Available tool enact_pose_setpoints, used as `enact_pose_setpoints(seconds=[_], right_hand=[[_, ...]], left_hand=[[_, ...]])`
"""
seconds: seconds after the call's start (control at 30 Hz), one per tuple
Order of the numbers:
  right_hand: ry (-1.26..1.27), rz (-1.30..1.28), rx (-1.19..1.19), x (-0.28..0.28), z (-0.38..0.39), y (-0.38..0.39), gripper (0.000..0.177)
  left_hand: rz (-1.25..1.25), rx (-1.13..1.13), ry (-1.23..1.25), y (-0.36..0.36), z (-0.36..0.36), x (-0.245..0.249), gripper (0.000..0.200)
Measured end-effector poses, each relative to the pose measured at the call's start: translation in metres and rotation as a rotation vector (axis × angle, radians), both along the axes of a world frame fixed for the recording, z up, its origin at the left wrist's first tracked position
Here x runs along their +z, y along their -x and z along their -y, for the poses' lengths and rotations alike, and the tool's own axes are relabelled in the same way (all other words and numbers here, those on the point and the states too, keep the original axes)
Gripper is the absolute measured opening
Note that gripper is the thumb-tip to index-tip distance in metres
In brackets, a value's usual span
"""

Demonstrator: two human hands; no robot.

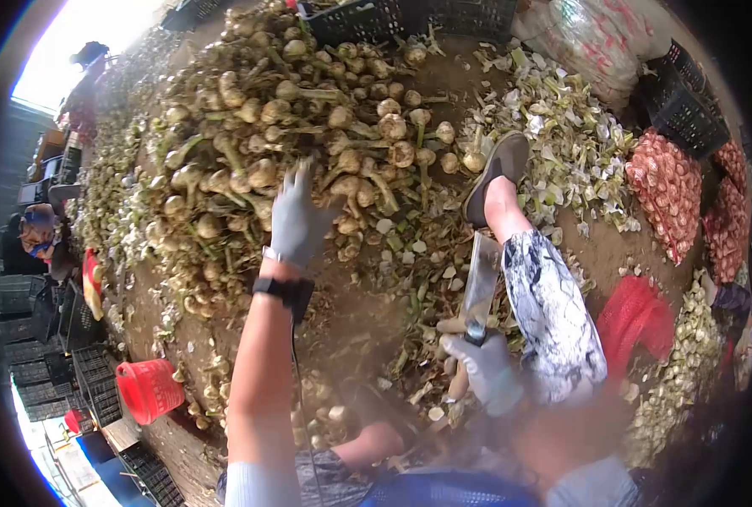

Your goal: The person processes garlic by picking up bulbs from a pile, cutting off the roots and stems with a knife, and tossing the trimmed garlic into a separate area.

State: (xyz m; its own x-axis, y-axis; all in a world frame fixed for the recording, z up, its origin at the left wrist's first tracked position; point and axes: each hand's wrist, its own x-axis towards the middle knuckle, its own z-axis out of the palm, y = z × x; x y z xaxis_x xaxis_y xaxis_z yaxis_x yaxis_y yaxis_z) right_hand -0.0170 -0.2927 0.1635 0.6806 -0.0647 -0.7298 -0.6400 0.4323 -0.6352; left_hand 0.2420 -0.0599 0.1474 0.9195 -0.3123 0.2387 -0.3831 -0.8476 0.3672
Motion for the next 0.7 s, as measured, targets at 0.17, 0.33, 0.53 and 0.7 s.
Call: enact_pose_setpoints(seconds=[0.17,0.33,0.53,0.7], right_hand=[[0.094,-0.033,0.029,0.018,0.007,-0.015,0.030],[0.066,-0.025,0.017,0.008,0.009,-0.015,0.032],[-0.029,-0.033,-0.028,0.018,0.024,-0.012,0.030],[-0.014,0.126,-0.135,-0.018,0.019,0.003,0.031]], left_hand=[[-0.195,0.234,-0.368,-0.049,0.054,-0.070,0.080],[-0.196,0.295,-0.175,-0.023,0.058,-0.092,0.067],[-0.100,0.176,-0.285,0.056,0.071,-0.107,0.051],[-0.461,0.262,0.412,0.095,0.047,-0.069,0.055]])
